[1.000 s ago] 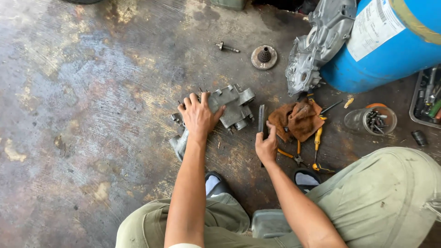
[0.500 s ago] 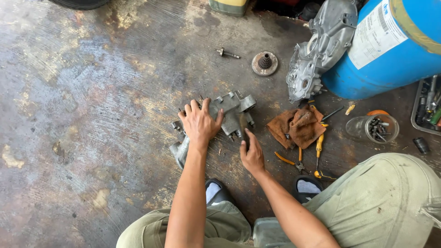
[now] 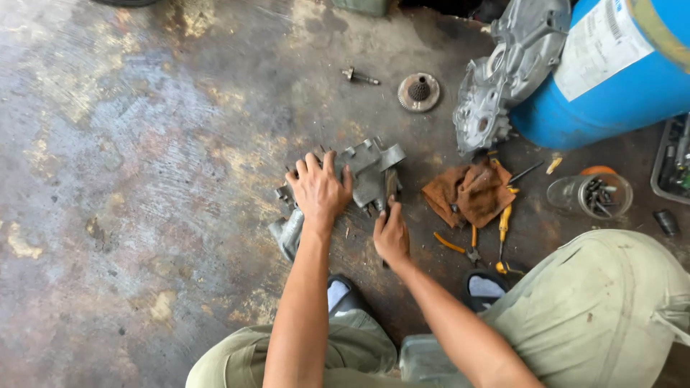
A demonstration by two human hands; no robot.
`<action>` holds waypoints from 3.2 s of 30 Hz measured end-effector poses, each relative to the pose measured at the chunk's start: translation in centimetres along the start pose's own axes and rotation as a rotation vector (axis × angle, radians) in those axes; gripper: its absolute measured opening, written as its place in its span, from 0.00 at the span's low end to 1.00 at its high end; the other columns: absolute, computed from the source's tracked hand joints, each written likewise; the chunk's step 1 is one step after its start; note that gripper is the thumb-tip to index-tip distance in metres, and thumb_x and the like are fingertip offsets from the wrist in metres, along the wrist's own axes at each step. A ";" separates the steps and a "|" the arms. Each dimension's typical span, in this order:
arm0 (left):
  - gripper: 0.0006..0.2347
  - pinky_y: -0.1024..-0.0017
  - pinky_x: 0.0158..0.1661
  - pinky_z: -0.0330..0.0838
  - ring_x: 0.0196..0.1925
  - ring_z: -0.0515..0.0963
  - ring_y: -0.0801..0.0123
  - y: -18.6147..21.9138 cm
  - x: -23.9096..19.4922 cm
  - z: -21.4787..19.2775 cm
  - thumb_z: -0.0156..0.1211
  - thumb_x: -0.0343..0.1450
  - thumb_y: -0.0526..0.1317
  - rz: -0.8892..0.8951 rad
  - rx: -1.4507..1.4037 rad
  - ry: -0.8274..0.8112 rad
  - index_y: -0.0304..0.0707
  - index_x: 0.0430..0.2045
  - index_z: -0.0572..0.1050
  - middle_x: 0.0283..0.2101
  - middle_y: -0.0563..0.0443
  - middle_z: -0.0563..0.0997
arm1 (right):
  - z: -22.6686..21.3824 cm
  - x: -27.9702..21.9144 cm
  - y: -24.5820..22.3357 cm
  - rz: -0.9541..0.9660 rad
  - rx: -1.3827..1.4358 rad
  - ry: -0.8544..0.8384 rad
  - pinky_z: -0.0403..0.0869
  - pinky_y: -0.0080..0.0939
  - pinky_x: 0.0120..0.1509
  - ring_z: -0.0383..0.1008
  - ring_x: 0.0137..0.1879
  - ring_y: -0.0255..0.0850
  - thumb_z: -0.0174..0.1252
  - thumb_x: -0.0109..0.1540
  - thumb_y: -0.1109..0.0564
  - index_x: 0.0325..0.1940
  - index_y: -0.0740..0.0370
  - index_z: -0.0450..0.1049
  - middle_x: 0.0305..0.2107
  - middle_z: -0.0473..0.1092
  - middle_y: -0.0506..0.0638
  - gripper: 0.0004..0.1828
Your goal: Repairing a motorcycle engine component by filing surfaces and inspecting the parts for fitment
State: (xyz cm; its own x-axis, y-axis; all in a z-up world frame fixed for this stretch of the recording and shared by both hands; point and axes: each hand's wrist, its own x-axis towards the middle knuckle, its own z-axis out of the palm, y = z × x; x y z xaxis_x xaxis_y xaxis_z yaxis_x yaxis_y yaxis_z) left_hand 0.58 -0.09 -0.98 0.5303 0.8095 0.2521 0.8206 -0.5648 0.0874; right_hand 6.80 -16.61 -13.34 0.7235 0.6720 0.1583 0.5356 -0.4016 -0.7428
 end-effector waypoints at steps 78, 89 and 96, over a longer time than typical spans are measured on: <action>0.41 0.50 0.56 0.70 0.59 0.78 0.57 0.7 -1.7 -5.7 0.63 0.58 0.58 -0.295 -0.117 -0.470 0.48 0.70 0.62 0.52 0.47 0.79 | -7.0 3.6 -1.9 0.292 0.130 -0.236 0.75 0.69 0.56 0.76 0.53 0.72 0.44 0.68 0.45 0.72 0.54 0.54 0.45 0.73 0.79 0.29; 0.40 0.45 0.59 0.67 0.60 0.78 0.47 -1.1 -2.8 -4.3 0.60 0.60 0.67 -0.333 -0.291 -0.426 0.48 0.66 0.65 0.55 0.41 0.78 | -1.0 2.1 -0.6 -0.023 0.066 -0.311 0.76 0.56 0.26 0.80 0.38 0.66 0.46 0.69 0.53 0.75 0.64 0.51 0.49 0.72 0.76 0.31; 0.37 0.49 0.57 0.72 0.59 0.78 0.44 -2.7 -2.8 -4.4 0.57 0.63 0.68 -0.369 -0.420 -0.443 0.51 0.64 0.61 0.57 0.40 0.77 | 2.1 -1.0 -1.5 -0.145 -0.180 -0.272 0.77 0.54 0.23 0.79 0.28 0.62 0.44 0.69 0.47 0.78 0.57 0.54 0.33 0.74 0.63 0.33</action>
State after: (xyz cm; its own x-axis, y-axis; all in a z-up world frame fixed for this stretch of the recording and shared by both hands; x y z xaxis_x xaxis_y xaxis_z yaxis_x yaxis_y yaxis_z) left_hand -4.07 -1.51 2.36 0.3433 0.8986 -0.2731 0.8591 -0.1829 0.4781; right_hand 4.40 -15.39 -13.73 0.5045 0.8616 0.0566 0.7099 -0.3765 -0.5952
